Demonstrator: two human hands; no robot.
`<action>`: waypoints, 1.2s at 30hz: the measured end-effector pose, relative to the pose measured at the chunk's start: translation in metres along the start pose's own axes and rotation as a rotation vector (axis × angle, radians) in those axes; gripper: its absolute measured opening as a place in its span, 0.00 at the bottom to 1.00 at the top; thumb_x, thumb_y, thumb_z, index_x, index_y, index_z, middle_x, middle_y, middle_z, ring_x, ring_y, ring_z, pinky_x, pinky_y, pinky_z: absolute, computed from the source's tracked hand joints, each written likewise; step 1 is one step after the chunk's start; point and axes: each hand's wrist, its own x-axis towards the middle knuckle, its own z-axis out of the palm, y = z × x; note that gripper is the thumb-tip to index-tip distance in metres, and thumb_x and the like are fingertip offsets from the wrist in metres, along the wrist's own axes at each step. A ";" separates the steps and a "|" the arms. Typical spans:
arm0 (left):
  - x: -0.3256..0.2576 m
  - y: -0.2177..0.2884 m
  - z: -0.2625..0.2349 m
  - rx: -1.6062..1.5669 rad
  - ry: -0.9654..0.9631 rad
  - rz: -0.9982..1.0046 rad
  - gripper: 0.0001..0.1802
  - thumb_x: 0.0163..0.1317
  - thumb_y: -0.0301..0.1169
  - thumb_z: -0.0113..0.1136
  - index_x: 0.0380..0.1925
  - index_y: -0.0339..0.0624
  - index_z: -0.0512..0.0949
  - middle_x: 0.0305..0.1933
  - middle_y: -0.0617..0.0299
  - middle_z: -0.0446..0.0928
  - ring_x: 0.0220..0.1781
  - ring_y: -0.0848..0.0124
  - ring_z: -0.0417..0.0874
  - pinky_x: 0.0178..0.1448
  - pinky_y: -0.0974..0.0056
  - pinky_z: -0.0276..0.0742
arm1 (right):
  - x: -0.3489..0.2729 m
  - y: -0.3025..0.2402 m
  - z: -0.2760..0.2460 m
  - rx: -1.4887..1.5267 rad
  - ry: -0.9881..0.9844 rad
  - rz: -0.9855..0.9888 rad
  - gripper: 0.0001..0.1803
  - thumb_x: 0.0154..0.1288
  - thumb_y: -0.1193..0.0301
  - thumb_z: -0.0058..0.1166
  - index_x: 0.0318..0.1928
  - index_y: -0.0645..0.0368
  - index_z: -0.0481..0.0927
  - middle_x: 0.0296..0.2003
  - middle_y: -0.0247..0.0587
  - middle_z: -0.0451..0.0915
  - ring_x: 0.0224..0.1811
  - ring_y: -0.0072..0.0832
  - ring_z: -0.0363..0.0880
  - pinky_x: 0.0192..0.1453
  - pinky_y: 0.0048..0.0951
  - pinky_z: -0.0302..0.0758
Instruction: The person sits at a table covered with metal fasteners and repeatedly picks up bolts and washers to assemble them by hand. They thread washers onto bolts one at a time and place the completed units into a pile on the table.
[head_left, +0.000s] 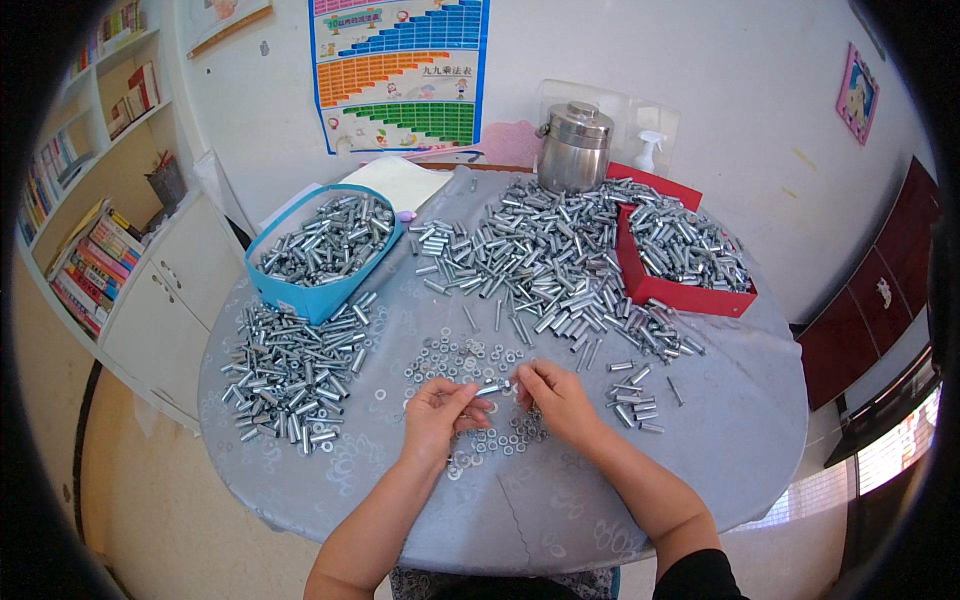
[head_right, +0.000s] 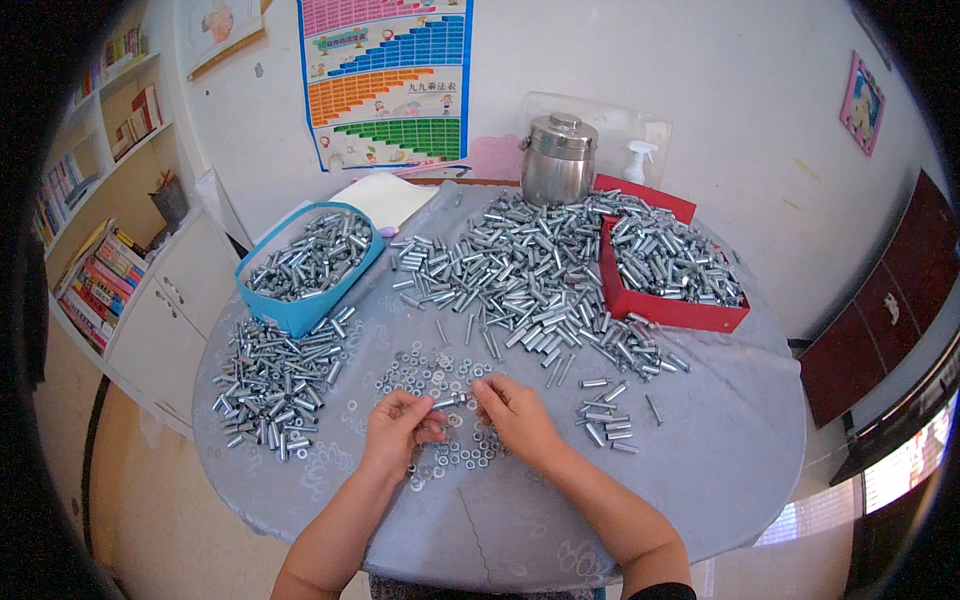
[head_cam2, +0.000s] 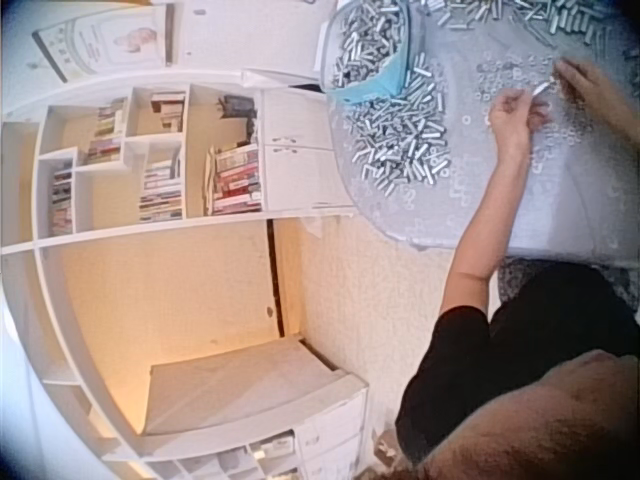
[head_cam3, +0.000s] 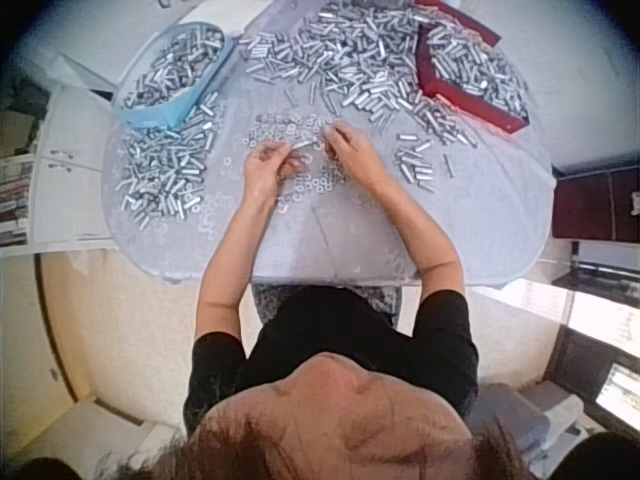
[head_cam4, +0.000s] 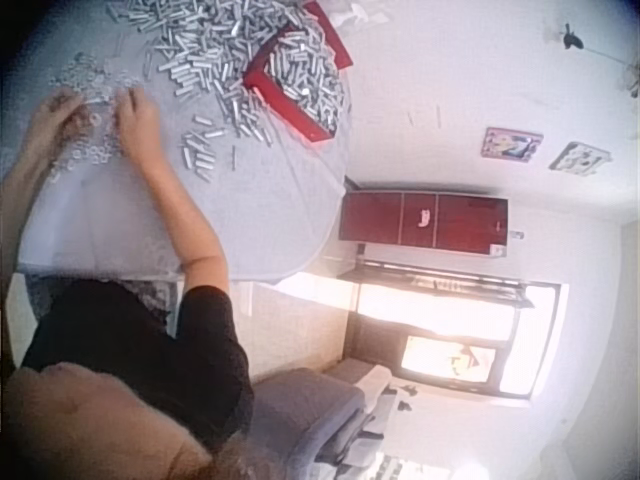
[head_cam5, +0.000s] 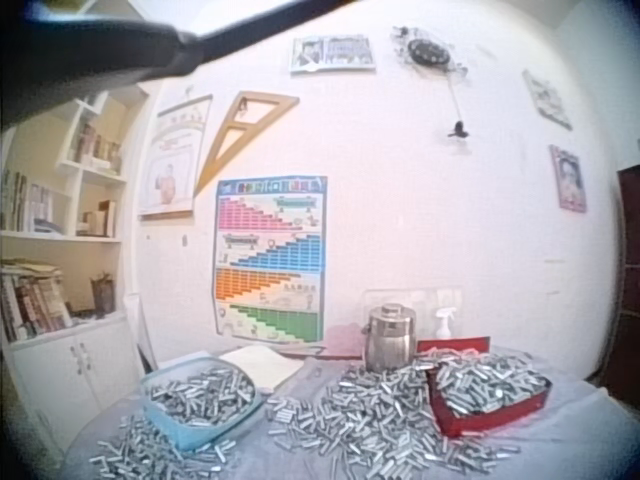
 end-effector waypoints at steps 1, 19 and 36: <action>0.001 0.000 -0.001 -0.019 0.031 0.002 0.07 0.56 0.26 0.59 0.28 0.38 0.70 0.27 0.49 0.78 0.24 0.69 0.80 0.28 0.66 0.81 | -0.001 -0.004 0.000 0.037 -0.014 -0.032 0.19 0.68 0.62 0.41 0.31 0.65 0.77 0.20 0.33 0.74 0.22 0.19 0.71 0.29 0.21 0.69; 0.004 -0.001 -0.002 -0.051 0.085 0.037 0.07 0.56 0.26 0.59 0.28 0.38 0.69 0.27 0.50 0.77 0.25 0.69 0.80 0.28 0.65 0.82 | 0.000 -0.002 -0.008 0.064 -0.175 0.021 0.19 0.69 0.60 0.37 0.45 0.63 0.75 0.26 0.32 0.75 0.23 0.17 0.70 0.27 0.18 0.68; 0.003 -0.002 0.004 0.081 0.091 0.080 0.06 0.58 0.26 0.57 0.29 0.38 0.69 0.28 0.52 0.77 0.24 0.71 0.79 0.29 0.65 0.81 | 0.000 -0.009 -0.003 -0.132 -0.005 -0.282 0.14 0.63 0.67 0.48 0.47 0.59 0.76 0.37 0.36 0.77 0.36 0.25 0.75 0.39 0.23 0.71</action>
